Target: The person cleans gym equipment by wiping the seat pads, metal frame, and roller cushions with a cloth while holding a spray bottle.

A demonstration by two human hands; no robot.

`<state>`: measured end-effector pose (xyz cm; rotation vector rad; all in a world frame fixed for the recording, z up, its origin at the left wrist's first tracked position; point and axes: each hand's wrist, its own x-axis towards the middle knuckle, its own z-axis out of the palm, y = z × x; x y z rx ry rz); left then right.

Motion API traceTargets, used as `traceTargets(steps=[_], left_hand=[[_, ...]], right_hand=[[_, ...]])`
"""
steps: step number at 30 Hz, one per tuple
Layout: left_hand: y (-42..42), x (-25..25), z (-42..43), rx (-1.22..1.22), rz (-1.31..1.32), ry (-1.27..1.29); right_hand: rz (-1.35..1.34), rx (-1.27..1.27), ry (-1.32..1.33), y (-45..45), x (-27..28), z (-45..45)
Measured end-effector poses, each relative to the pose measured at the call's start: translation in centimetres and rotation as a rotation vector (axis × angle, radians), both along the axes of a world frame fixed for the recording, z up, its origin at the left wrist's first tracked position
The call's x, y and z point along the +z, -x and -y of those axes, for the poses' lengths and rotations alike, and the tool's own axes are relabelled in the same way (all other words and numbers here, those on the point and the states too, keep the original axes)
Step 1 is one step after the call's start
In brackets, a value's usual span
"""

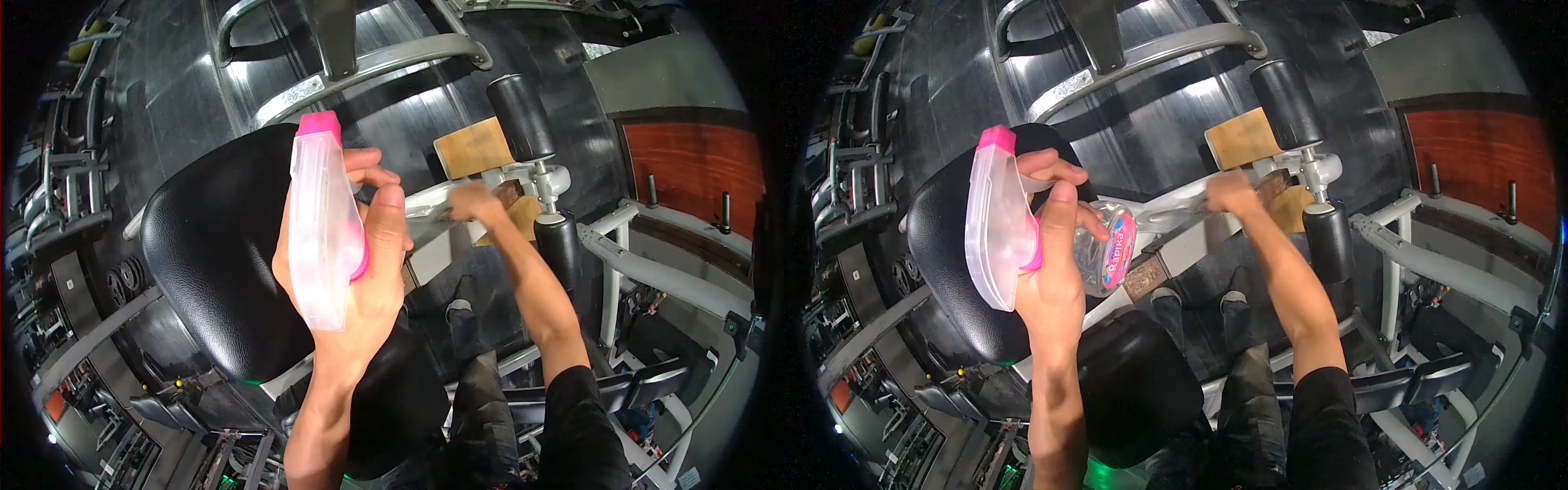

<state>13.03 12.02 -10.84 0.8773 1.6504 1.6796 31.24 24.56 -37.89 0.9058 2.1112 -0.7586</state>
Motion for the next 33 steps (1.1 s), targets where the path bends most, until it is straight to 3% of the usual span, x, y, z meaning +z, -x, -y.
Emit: traceTargets(steps=[2,3,7,9,10,11,14,16,18,20,21,23,24,25,26,27,30,31,33], left_hand=[[-0.1,-0.1,-0.1,0.008,0.002,-0.001],[-0.2,-0.1,-0.1,0.015,0.005,-0.004],[-0.3,0.0,0.0,0.004,0.006,0.010],[-0.4,0.1,0.0,0.043,0.006,0.003],[-0.2,0.1,0.0,0.045,0.006,0.002],[-0.1,0.2,0.0,0.028,0.001,-0.004],[-0.1,0.3,0.1,0.013,0.001,-0.003],[0.0,0.2,0.1,0.014,0.003,0.006],[-0.1,0.0,0.0,0.003,-0.025,0.013],[-0.2,0.1,-0.2,0.012,-0.017,0.027],[-0.1,0.1,-0.2,0.024,-0.006,0.044],[-0.2,-0.2,-0.2,0.029,-0.026,0.031],[-0.1,-0.3,-0.2,0.039,-0.044,0.012],[-0.1,-0.2,-0.2,0.041,-0.045,0.015],[-0.1,-0.1,-0.1,0.023,-0.023,0.017],[-0.1,0.1,-0.1,0.006,0.002,0.015],[-0.1,-0.2,-0.1,0.000,0.004,0.030],[-0.1,-0.1,-0.3,-0.003,0.000,0.030],[-0.2,-0.3,-0.6,0.073,-0.018,0.029]], right_hand=[[-0.064,0.074,0.218,3.5,0.9,2.7],[-0.165,-0.001,0.272,4.8,6.0,3.9],[-0.343,-0.029,0.417,4.9,6.6,4.0],[0.024,0.134,0.341,3.7,4.6,0.7],[-0.088,0.083,0.320,1.6,3.9,-0.5],[0.024,0.093,0.124,-0.3,0.3,-1.4],[0.055,0.067,0.081,-1.0,-2.8,-1.9],[0.050,0.022,0.275,2.5,0.1,0.5],[-0.444,0.033,0.348,4.1,2.5,4.5],[-0.443,-0.033,0.343,5.6,8.0,6.2],[-0.640,0.020,0.368,5.1,5.5,6.4],[-0.440,0.057,0.437,3.7,1.7,4.3],[-0.269,0.139,0.335,3.7,2.9,2.8],[-0.201,0.047,0.394,2.6,3.1,1.3],[-0.143,0.050,0.310,0.9,-0.3,0.2],[-0.062,0.036,0.127,0.2,-0.2,-0.5],[-0.062,0.035,-0.075,0.8,-0.4,1.3],[-0.014,0.058,0.042,3.2,1.5,2.2],[-0.365,-0.026,0.315,4.6,3.6,5.4]])
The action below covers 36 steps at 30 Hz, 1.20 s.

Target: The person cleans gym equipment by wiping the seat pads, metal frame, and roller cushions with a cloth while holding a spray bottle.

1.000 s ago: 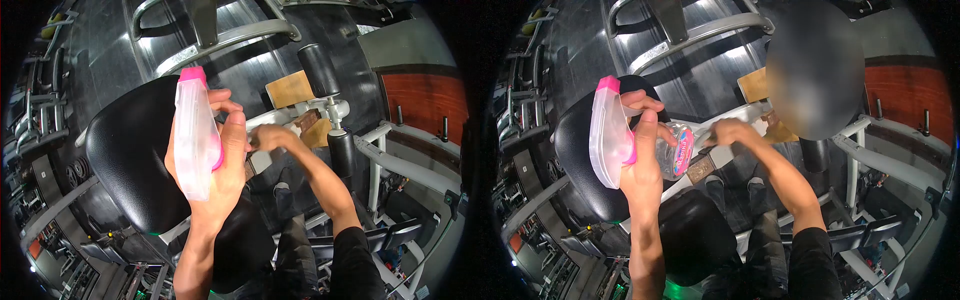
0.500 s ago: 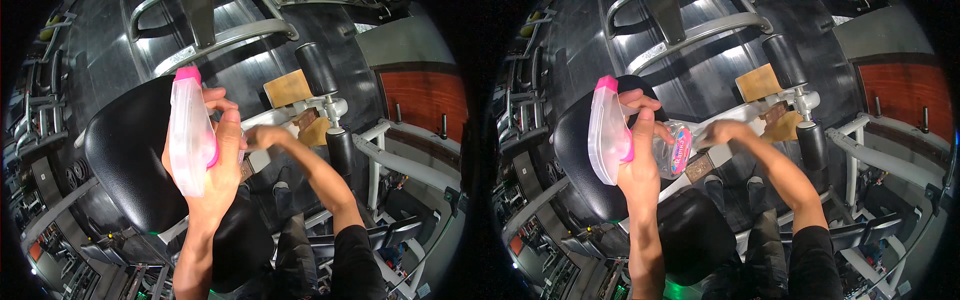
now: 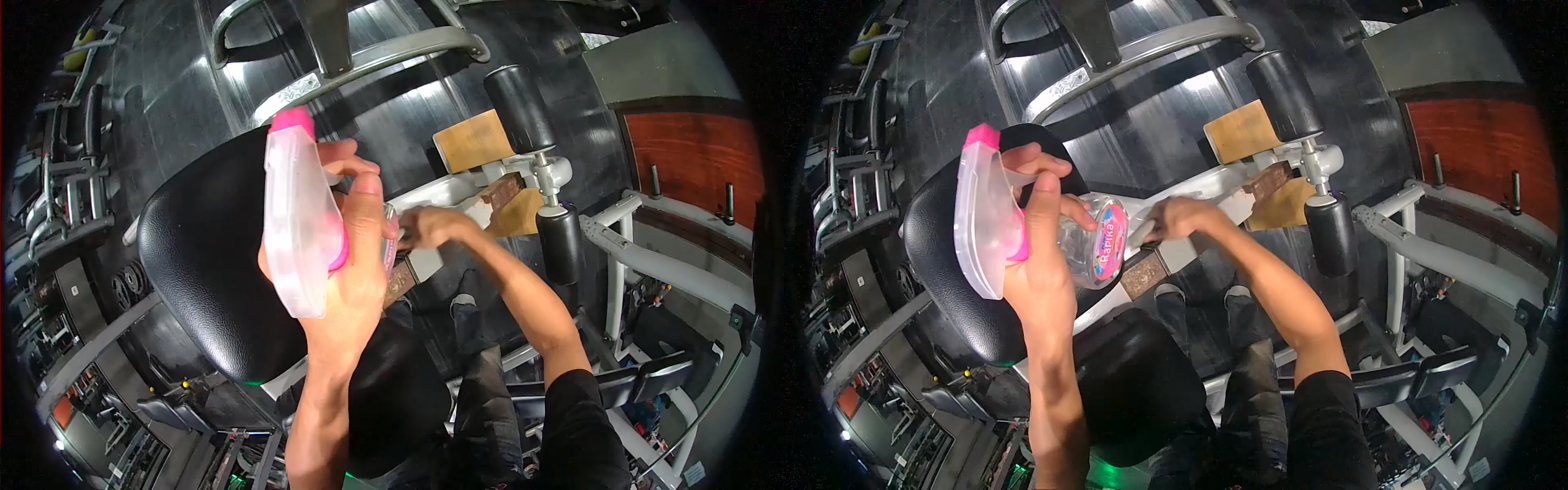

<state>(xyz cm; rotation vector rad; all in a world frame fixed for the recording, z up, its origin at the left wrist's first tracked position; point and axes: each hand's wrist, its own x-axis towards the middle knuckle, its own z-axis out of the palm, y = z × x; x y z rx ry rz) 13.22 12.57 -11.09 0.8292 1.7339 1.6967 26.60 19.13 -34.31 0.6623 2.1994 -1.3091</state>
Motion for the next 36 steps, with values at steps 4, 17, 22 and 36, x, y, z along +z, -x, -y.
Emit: traceTargets(steps=[4,17,22,36], left_hand=[[0.2,-0.2,0.2,-0.050,-0.021,0.037],[-0.2,-0.9,-0.3,-0.088,-0.064,0.017],[-0.3,-0.5,-0.3,-0.076,-0.029,0.036],[-0.4,-0.7,-0.1,-0.068,-0.073,0.070]], right_hand=[[-0.013,-0.021,0.162,-0.3,1.2,-0.6],[-0.076,0.104,0.246,-0.1,1.8,-2.0],[0.402,0.167,-0.210,-4.0,-1.0,-7.0],[0.307,0.041,-0.070,-7.4,-6.6,-8.1]])
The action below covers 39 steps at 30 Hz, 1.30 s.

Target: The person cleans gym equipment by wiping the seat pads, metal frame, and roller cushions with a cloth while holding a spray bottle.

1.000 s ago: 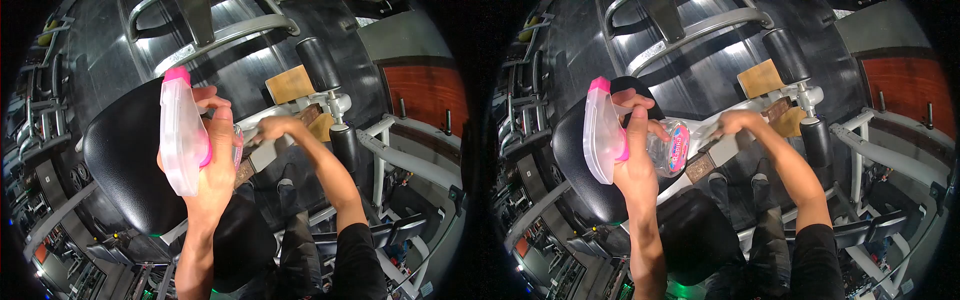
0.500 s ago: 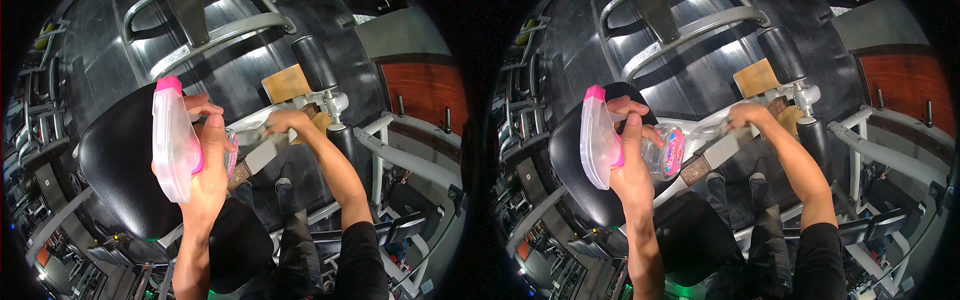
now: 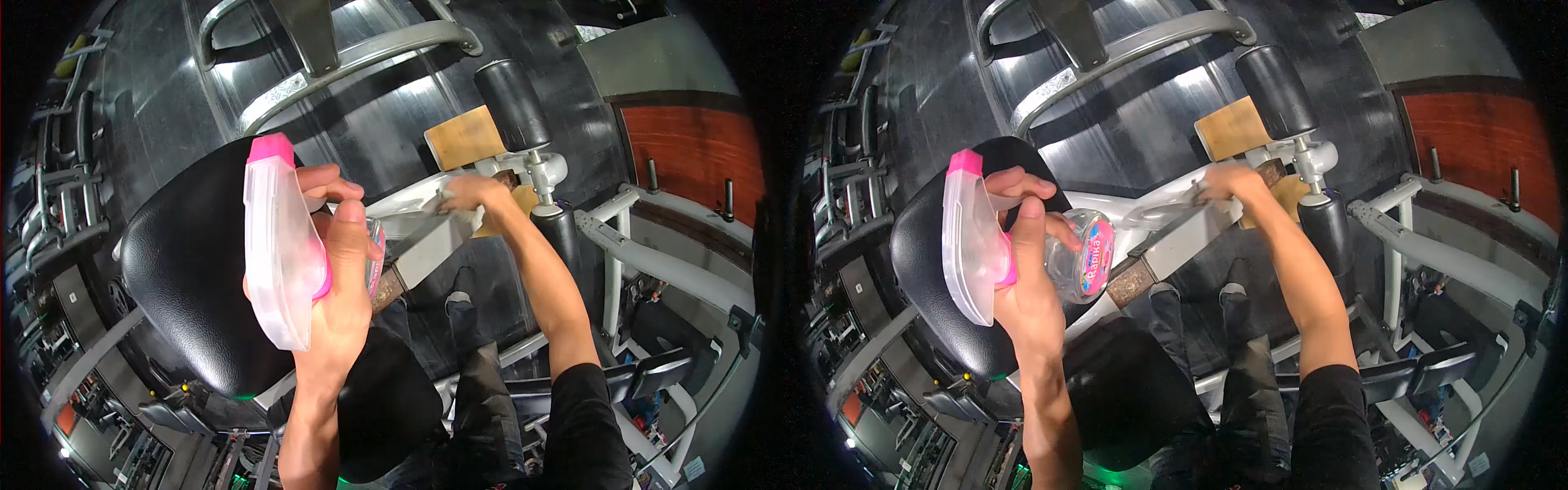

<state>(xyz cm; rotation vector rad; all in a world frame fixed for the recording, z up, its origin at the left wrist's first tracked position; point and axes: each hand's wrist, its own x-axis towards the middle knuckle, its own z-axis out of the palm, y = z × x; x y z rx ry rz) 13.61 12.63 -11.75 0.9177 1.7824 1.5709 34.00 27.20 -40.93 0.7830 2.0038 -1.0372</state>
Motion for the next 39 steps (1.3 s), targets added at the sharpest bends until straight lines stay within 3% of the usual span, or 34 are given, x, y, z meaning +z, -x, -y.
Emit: traceTargets(steps=[1,3,6,7,9,11,13,17,19,23,27,29,31,33,34,37,39], left_hand=[[0.0,-0.1,0.1,-0.014,0.007,-0.017],[0.0,-0.1,0.1,-0.027,0.012,-0.039],[0.2,-0.1,0.2,-0.080,-0.110,0.020],[0.3,-0.3,0.2,-0.054,-0.095,-0.012],[0.1,-0.4,0.1,-0.030,-0.079,-0.046],[-0.1,-0.1,0.1,-0.015,0.035,-0.035],[0.0,-0.3,0.1,-0.027,0.012,-0.051],[-0.2,-0.3,0.1,-0.016,-0.013,-0.060],[-0.3,-0.2,0.1,-0.014,-0.008,-0.053],[-0.7,-0.1,0.0,-0.012,0.024,-0.064],[-1.4,-0.2,0.4,-0.068,0.052,-0.088],[-1.7,-0.4,0.7,-0.095,0.026,-0.051],[-2.0,-0.6,0.9,-0.132,0.030,-0.057],[-2.4,-0.4,1.0,-0.121,0.081,-0.035],[-2.6,-0.3,1.0,-0.133,0.081,-0.035],[-3.1,0.5,1.2,-0.129,0.118,-0.002],[-3.2,1.0,1.3,-0.170,0.008,0.031]], right_hand=[[0.003,0.004,-0.002,-0.2,-0.9,-0.1],[0.205,-0.008,-0.293,-0.1,-1.2,-0.3],[0.175,0.032,-0.248,2.8,-0.3,1.2],[0.104,0.065,-0.115,4.1,-0.8,2.1],[-0.166,0.139,0.180,7.1,5.2,4.4],[-0.434,-0.067,0.390,7.6,7.6,6.6],[-0.332,-0.041,0.241,7.5,9.0,6.2],[0.119,0.089,-0.032,4.1,3.2,1.6],[0.184,-0.069,-0.302,0.1,-0.9,0.5],[0.210,-0.147,-0.257,-0.2,0.1,0.5],[-0.203,-0.126,-0.080,2.4,5.2,5.0],[-0.607,-0.362,-0.036,1.8,7.6,9.5],[-0.570,-0.405,-0.123,1.9,12.2,12.8],[-0.865,-0.524,-0.288,0.4,10.9,16.1],[-0.890,-0.507,-0.380,-0.9,9.6,17.1],[-0.816,-0.484,-0.627,-5.0,5.3,15.9],[-0.712,-0.676,-0.760,-6.2,2.3,14.3]])
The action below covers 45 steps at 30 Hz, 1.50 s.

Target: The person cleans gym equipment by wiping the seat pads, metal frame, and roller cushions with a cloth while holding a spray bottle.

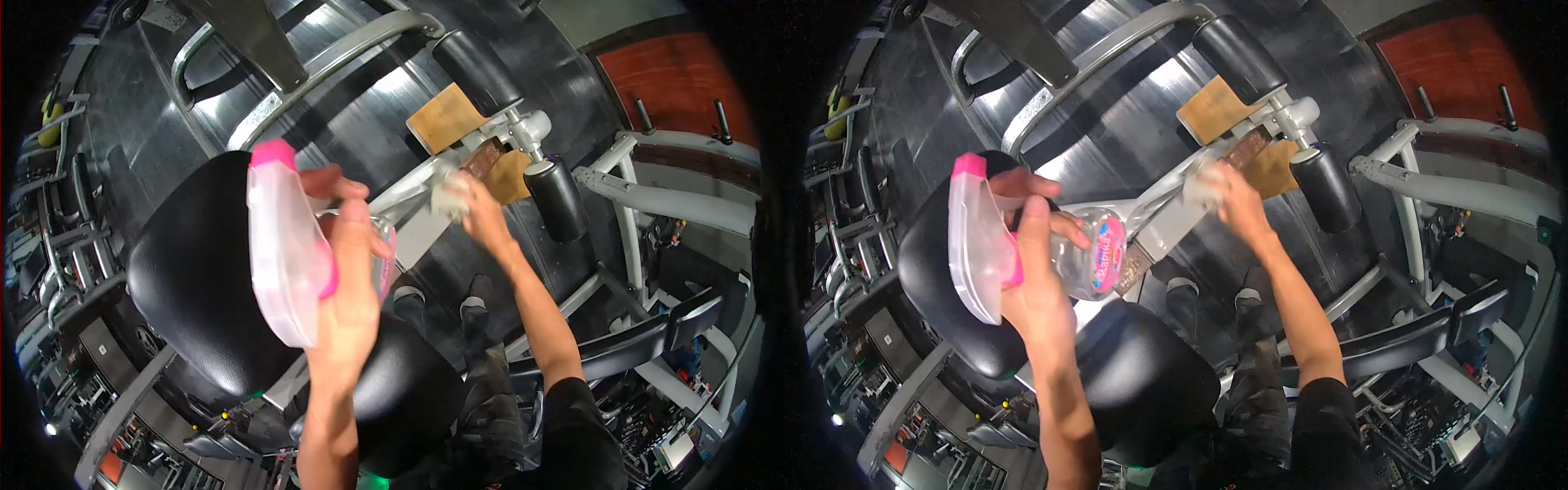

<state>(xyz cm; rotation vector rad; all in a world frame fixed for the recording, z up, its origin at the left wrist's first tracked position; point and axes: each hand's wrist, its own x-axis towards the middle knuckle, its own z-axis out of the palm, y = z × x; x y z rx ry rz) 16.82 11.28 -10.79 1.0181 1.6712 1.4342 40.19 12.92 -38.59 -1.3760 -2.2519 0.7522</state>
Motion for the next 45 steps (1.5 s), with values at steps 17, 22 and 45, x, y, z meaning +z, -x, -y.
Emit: traceTargets(steps=[17,22,45], left_hand=[[-1.4,-1.9,0.5,-0.054,-0.134,0.018],[-2.1,-2.5,0.6,-0.103,-0.168,0.009],[-3.9,-3.8,0.7,-0.219,-0.171,0.079]], right_hand=[[-0.130,-0.112,0.056,-2.5,-1.3,1.1],[-0.114,-0.237,-0.070,0.9,-2.0,0.6],[-1.150,-1.447,0.425,4.3,-9.4,3.4]])
